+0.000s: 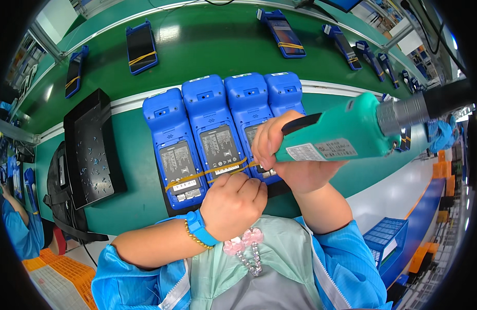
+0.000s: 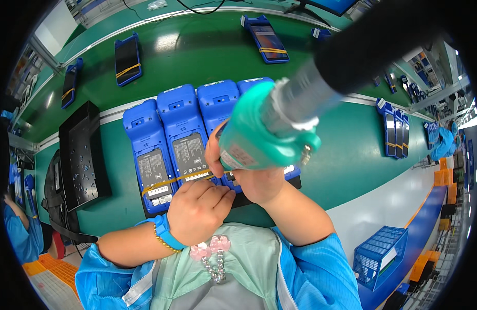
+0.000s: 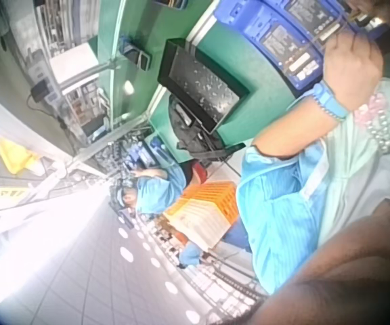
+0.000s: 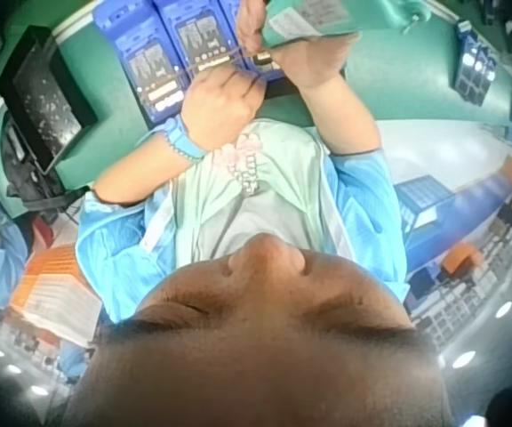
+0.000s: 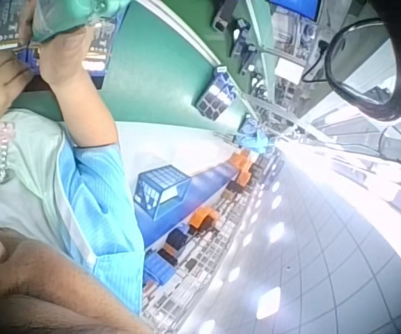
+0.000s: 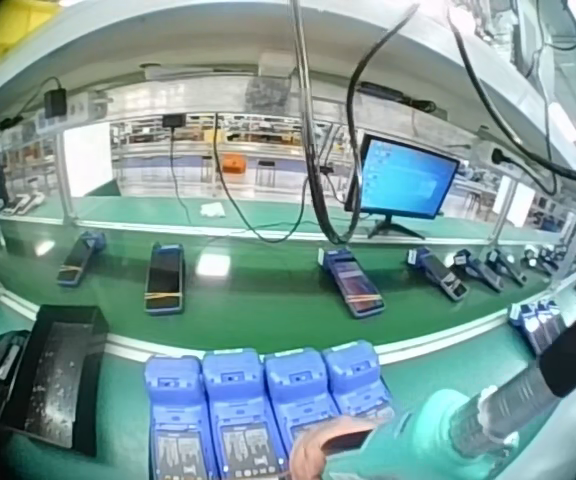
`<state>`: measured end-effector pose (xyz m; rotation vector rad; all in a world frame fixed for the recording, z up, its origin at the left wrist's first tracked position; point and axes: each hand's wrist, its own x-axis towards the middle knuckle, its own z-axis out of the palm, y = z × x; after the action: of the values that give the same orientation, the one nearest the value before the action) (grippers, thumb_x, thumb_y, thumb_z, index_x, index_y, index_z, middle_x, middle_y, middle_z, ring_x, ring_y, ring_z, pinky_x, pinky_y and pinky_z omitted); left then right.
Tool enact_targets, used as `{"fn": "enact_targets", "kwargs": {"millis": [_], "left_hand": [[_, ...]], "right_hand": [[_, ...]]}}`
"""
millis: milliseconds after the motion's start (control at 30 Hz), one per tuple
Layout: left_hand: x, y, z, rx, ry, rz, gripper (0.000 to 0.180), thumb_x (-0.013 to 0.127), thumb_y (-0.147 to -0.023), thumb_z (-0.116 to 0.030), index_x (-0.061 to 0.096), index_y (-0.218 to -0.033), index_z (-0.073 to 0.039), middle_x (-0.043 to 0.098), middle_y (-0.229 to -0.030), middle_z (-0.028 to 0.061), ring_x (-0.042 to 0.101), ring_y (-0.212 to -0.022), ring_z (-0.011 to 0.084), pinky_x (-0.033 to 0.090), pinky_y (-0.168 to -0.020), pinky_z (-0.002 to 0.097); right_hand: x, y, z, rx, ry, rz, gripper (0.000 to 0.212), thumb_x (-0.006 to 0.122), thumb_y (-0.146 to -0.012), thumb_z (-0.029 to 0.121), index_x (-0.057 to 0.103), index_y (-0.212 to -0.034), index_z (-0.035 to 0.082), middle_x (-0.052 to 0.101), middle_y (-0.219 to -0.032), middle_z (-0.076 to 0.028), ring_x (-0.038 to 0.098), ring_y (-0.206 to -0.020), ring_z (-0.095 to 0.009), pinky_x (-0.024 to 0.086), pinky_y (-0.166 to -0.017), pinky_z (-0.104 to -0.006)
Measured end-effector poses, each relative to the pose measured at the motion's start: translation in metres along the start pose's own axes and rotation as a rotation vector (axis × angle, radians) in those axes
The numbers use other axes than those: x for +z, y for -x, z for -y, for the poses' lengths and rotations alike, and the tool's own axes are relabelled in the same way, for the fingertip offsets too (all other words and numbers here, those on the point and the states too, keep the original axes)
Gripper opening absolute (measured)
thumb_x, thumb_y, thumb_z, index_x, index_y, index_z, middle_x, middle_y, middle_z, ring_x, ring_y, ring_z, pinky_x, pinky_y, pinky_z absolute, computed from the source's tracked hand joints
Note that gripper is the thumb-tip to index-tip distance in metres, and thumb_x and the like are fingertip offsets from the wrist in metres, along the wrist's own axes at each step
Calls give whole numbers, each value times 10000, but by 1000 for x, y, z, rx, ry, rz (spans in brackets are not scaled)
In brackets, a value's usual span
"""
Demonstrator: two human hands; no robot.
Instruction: The person assembles electronic handheld devices by inserting batteries and other components from a component tray into the device, then securing them with screws using an electric screwdriver.
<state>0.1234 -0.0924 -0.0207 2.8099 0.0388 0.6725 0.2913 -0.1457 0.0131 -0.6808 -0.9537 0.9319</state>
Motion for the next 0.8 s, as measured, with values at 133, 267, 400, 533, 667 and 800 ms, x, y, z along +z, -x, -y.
{"fn": "enact_targets", "kwargs": {"millis": [133,267,400,533,667,800], "left_hand": [[1,0,1,-4,-5,-3,257,664,-698,-107,729,-941,-54,691,-960,25,639,-864,200,517,-719,333],[2,-1,1,2,-8,-14,241,666,-688,-117,727,-915,-63,693,-953,21,642,-858,199,514,-715,336],[8,-3,6,57,-4,-133,188,630,-667,-144,707,-814,-56,592,-741,9,580,-744,186,459,-644,309],[8,-3,6,56,-15,-153,156,630,-654,-151,690,-772,-69,578,-727,9,574,-739,187,459,-643,309],[9,-2,7,53,-6,-158,102,628,-644,-153,660,-714,-86,563,-712,11,569,-740,187,460,-641,310],[9,0,7,54,-6,-153,74,629,-647,-152,648,-690,-95,561,-708,11,569,-745,187,462,-641,311]], "right_hand": [[1,-2,0,0,13,30,981,327,-769,956,542,-916,11,590,-732,-115,551,-680,-218,444,-610,-339],[2,-1,-1,47,42,-34,969,340,-766,952,554,-873,13,585,-704,-110,546,-646,-213,441,-571,-332],[5,-1,-1,61,84,-65,951,370,-753,948,555,-828,19,576,-672,-103,532,-603,-207,435,-533,-323],[9,-3,1,78,141,-79,934,399,-740,945,556,-783,25,566,-639,-97,518,-559,-202,428,-494,-315],[9,0,-3,62,117,-84,926,399,-745,941,557,-778,29,564,-631,-96,515,-555,-199,417,-481,-311],[7,-2,-4,56,110,-34,923,397,-745,941,563,-776,33,561,-624,-97,508,-544,-199,403,-470,-310]]}}
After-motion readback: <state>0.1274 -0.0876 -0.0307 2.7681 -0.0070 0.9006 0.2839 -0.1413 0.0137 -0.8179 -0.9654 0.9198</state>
